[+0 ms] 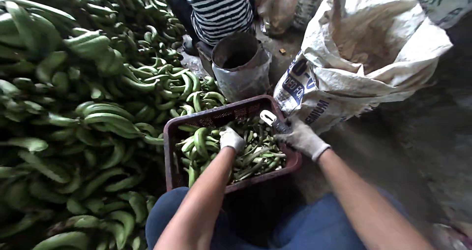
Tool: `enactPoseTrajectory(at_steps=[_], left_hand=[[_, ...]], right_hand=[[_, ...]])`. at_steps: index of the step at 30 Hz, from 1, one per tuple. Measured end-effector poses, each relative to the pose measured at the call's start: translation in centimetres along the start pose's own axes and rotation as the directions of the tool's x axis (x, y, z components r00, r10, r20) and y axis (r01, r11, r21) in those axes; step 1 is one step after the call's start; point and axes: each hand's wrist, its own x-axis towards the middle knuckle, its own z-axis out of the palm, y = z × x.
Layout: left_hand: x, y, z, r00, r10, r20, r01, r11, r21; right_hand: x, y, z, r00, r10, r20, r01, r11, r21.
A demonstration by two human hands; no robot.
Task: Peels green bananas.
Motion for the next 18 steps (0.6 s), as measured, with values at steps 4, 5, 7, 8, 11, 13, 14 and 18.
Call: enactPoseTrajectory(at_steps=[4, 5, 7, 8, 11, 13, 14, 18], left_hand=[[-2.9, -1.4, -6.7, 0.998, 0.062, 0.009, -0.042, 0.768, -0.640], [-3.8, -1.5, -8.0, 0.995, 0.098, 0.004, -0.057, 0.614, -0.787], [-5.8, -1.8, -10.0, 0.979, 0.204, -0.009, -0.062, 0.254, -0.965], [-6.7, -2.1, -10.5, 0.966, 0.258, -0.025, -0.060, 0.129, -0.990], [-8.1, -2.1, -11.0, 0.904, 0.427, -0.031, 0.018, -0.109, -0.994], [-8.1, -1.8, -10.7, 0.894, 0.448, -0.003, 0.083, -0.174, -0.981], [-8.1, -1.4, -10.4, 0.906, 0.424, 0.013, 0.101, -0.185, -0.977], [-8.4, -0.3, -10.0, 0.888, 0.458, -0.039, 0.019, -0.120, -0.993]], right_hand=[[-4.6, -1.1, -3.1, 0.965, -0.107, -0.240, 0.196, 0.902, 0.385], [-4.7, -1.2, -3.2, 0.961, -0.104, -0.257, 0.225, 0.833, 0.505], [-4.0, -1.5, -2.6, 0.967, -0.095, -0.238, 0.240, 0.664, 0.708], [-3.5, -2.0, -2.1, 0.972, -0.096, -0.214, 0.227, 0.610, 0.759], [-2.5, -4.2, -0.2, 0.972, -0.157, -0.174, 0.234, 0.582, 0.779], [-1.8, -4.9, 1.4, 0.954, -0.249, -0.165, 0.287, 0.615, 0.734], [-1.9, -5.1, 2.2, 0.946, -0.278, -0.166, 0.310, 0.626, 0.716], [-3.0, -5.5, 3.2, 0.936, -0.302, -0.181, 0.324, 0.535, 0.780]])
